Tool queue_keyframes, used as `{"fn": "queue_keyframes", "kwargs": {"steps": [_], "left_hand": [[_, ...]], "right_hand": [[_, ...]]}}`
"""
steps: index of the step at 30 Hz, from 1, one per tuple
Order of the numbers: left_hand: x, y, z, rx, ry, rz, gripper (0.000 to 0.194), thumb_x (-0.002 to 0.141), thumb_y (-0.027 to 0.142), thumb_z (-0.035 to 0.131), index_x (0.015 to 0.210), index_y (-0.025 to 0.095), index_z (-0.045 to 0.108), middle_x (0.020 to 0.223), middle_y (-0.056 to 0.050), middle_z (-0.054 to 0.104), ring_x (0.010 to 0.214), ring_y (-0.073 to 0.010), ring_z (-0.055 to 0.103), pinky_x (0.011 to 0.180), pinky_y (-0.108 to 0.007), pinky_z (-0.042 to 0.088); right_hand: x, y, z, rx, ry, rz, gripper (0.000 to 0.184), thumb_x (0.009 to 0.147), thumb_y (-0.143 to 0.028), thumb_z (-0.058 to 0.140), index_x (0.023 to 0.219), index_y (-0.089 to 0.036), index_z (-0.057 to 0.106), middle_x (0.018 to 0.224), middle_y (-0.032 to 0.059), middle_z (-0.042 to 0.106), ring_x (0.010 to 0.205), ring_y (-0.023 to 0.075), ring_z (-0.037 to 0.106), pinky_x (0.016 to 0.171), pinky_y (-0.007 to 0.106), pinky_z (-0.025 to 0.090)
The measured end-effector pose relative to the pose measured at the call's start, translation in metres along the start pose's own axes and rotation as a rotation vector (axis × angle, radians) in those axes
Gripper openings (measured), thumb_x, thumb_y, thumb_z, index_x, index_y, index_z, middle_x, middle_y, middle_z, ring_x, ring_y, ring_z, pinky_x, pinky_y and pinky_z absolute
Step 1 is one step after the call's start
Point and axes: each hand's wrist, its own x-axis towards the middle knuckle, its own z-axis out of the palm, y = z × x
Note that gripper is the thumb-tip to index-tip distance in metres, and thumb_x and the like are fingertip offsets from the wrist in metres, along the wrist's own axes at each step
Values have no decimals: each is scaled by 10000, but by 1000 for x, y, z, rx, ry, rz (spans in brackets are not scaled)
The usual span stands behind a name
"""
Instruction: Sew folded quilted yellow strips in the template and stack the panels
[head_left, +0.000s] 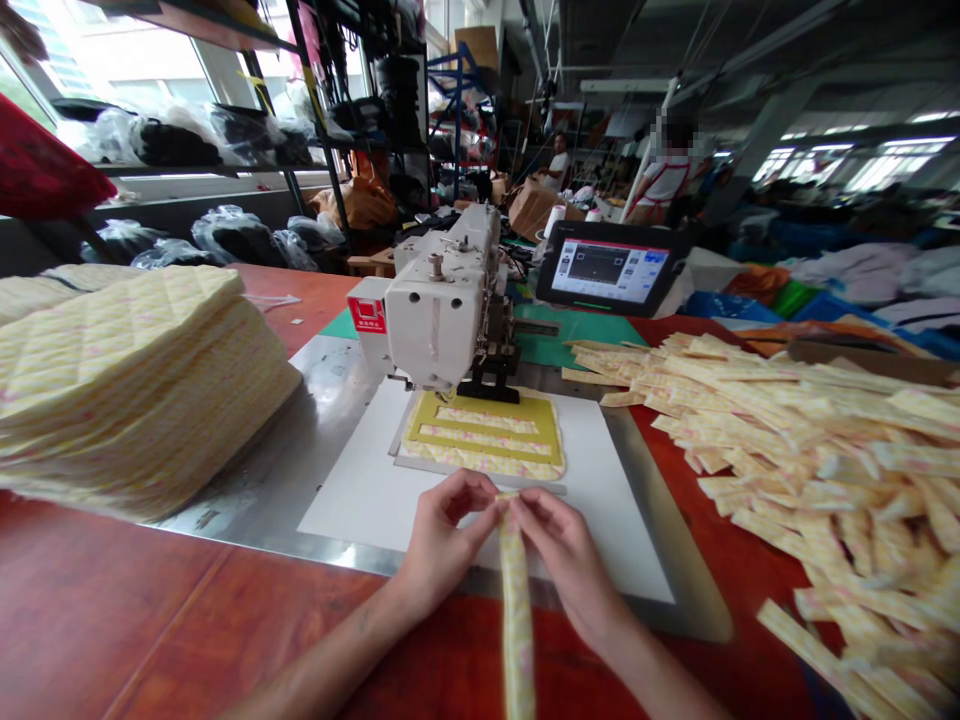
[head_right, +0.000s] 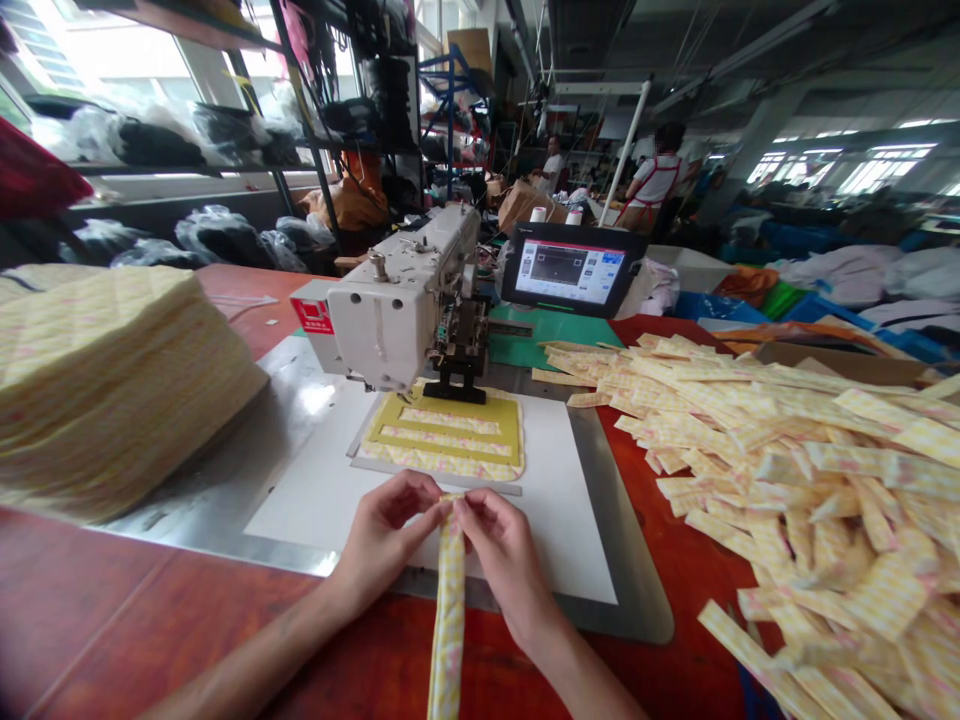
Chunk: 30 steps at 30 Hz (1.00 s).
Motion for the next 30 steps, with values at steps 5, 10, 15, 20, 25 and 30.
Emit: {"fn": "queue_keyframes", "kwargs": {"steps": [5,10,15,20,25,30], "left_hand": [[-2,-1,-1,19,30,15,221,857,332,790,844,158,654,807,-30,702,765,-155,666,767,-264,560],[-2,-1,-2,18,57,28,227,861,339,782,825,162,645,800,-26,699,767,-154,665,777,-259,557],[0,-5,-2,-60,61,-7,253,871,377,774,880,167,632,836,-28,690,798,-155,653,776,-254,539],[2,-6,-6,-35,54,-59,275,906,420,727,948,156,660,901,-54,688,839,-171,648,782,-269,527],[1,-3,-14,136,58,57,233,970,385,630,901,168,680,1043,-89,688,943,-192,653,799,-268,534],[5,-6,-23,232,70,196,179,987,314,583,888,183,655,1005,-86,672,917,-187,643,828,-284,529]], "right_hand": [[2,-7,0,108,25,53,381,788,-506,829,946,-177,719,914,42,707,871,183,623,775,268,497],[8,-6,0,90,18,39,363,781,-483,839,959,-182,739,902,34,707,837,173,628,758,268,505],[22,-30,-15,-258,-24,-161,296,847,-475,770,904,-186,747,884,59,728,798,206,655,739,320,536],[58,-79,-25,-1105,-60,-863,213,1017,-265,539,1052,-229,745,969,89,724,915,250,641,888,413,512],[114,-68,15,-1621,-349,-1085,377,1041,-112,354,1201,-140,694,981,136,714,927,278,620,823,419,522],[155,-33,52,-1661,-427,-1143,298,1001,-56,441,1090,-172,701,947,116,700,901,282,608,758,396,520]]}}
